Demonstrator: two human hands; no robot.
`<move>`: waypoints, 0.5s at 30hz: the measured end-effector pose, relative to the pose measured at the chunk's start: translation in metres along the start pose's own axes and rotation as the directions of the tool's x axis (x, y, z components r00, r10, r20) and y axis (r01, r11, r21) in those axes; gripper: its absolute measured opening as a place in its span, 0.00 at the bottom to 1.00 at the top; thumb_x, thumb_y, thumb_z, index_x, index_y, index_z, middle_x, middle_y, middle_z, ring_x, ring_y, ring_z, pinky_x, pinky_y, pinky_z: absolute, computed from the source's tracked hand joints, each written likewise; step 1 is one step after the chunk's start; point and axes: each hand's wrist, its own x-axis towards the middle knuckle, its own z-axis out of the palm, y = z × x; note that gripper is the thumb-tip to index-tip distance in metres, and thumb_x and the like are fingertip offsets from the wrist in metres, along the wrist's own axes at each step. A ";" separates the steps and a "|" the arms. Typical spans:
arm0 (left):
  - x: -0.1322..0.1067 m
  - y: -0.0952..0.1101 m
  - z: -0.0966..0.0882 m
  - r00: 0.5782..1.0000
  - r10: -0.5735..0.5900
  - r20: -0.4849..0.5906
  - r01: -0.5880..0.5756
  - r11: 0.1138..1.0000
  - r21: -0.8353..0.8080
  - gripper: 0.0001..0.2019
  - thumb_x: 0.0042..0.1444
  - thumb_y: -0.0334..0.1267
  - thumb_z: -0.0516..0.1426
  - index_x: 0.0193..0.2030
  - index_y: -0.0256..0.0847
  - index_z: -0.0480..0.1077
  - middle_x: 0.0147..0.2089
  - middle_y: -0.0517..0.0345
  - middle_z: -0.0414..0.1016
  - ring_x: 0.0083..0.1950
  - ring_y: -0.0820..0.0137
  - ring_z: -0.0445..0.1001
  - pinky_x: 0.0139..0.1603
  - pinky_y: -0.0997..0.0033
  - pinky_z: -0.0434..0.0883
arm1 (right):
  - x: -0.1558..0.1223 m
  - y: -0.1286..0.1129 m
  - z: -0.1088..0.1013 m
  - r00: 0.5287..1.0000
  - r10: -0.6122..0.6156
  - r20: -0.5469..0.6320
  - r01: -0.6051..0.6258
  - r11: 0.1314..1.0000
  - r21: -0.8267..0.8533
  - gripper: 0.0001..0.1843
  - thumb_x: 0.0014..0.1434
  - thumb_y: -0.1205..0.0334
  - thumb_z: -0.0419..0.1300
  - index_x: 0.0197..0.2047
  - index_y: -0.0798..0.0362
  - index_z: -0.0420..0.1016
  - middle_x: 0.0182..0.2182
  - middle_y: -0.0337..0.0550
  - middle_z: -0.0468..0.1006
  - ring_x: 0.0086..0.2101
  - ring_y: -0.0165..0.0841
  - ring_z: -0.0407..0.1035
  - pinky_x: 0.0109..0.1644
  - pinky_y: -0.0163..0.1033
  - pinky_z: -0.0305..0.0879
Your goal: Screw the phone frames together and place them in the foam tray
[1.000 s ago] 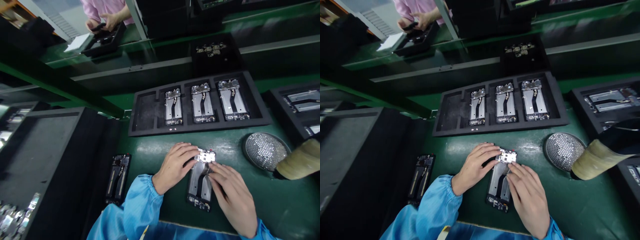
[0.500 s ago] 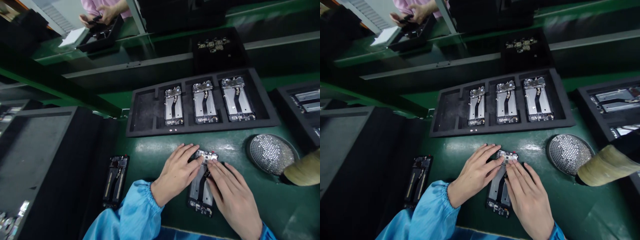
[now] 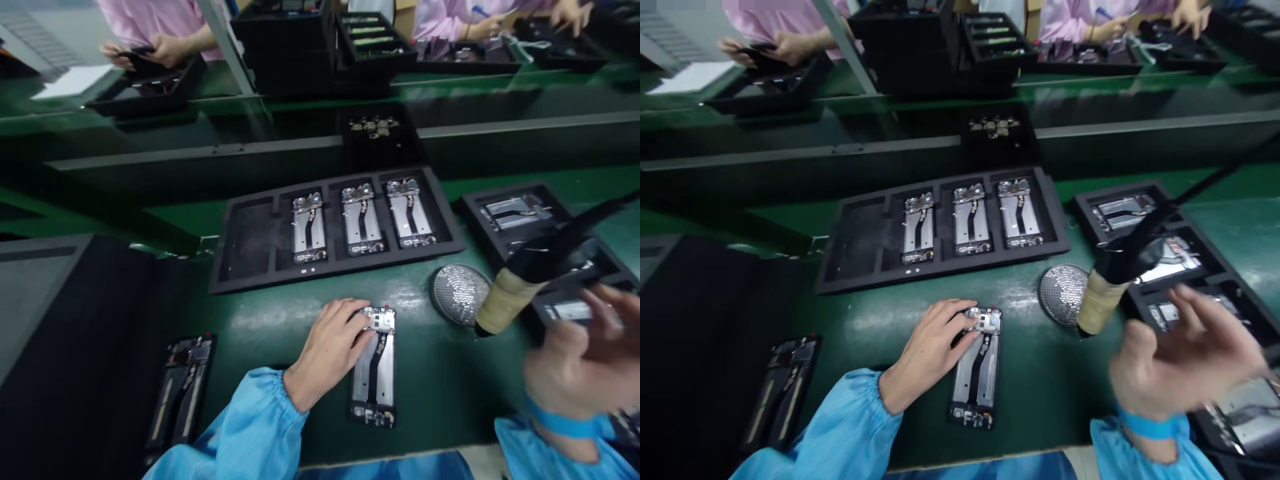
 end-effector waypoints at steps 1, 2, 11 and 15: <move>0.003 0.002 0.003 1.000 0.006 -0.006 -0.006 1.000 0.000 0.03 0.68 0.35 0.60 0.47 0.43 0.71 0.60 0.51 0.75 0.58 0.58 0.73 0.57 0.52 0.74 | 0.012 0.007 -0.001 0.975 0.114 0.190 -0.124 0.991 0.041 0.29 0.64 0.50 0.64 0.66 0.41 0.68 0.64 0.51 0.70 0.59 0.50 0.71 0.53 0.53 0.75; 0.005 0.005 0.006 1.000 0.010 -0.013 -0.010 1.000 0.000 0.04 0.67 0.35 0.60 0.47 0.42 0.71 0.59 0.50 0.75 0.58 0.58 0.73 0.56 0.52 0.74 | 0.022 0.013 -0.001 0.881 0.173 0.441 -0.230 0.970 0.079 0.26 0.65 0.45 0.62 0.62 0.45 0.71 0.58 0.54 0.75 0.53 0.49 0.75 0.47 0.51 0.77; 0.058 0.047 0.021 0.979 0.202 0.040 -0.198 0.976 -0.088 0.14 0.69 0.38 0.58 0.60 0.44 0.69 0.53 0.53 0.74 0.59 0.61 0.72 0.75 0.45 0.59 | 0.058 -0.009 0.041 0.853 0.267 0.449 -0.454 0.804 0.384 0.25 0.60 0.33 0.60 0.47 0.44 0.69 0.41 0.46 0.78 0.21 0.34 0.70 0.22 0.45 0.65; 0.087 0.055 0.032 0.947 0.274 0.167 -0.257 0.960 -0.114 0.16 0.68 0.40 0.60 0.61 0.47 0.70 0.47 0.57 0.73 0.55 0.63 0.74 0.77 0.42 0.55 | 0.061 -0.021 0.067 0.898 0.311 0.311 -0.423 0.803 0.419 0.27 0.67 0.32 0.43 0.50 0.44 0.67 0.28 0.40 0.71 0.18 0.33 0.64 0.21 0.44 0.61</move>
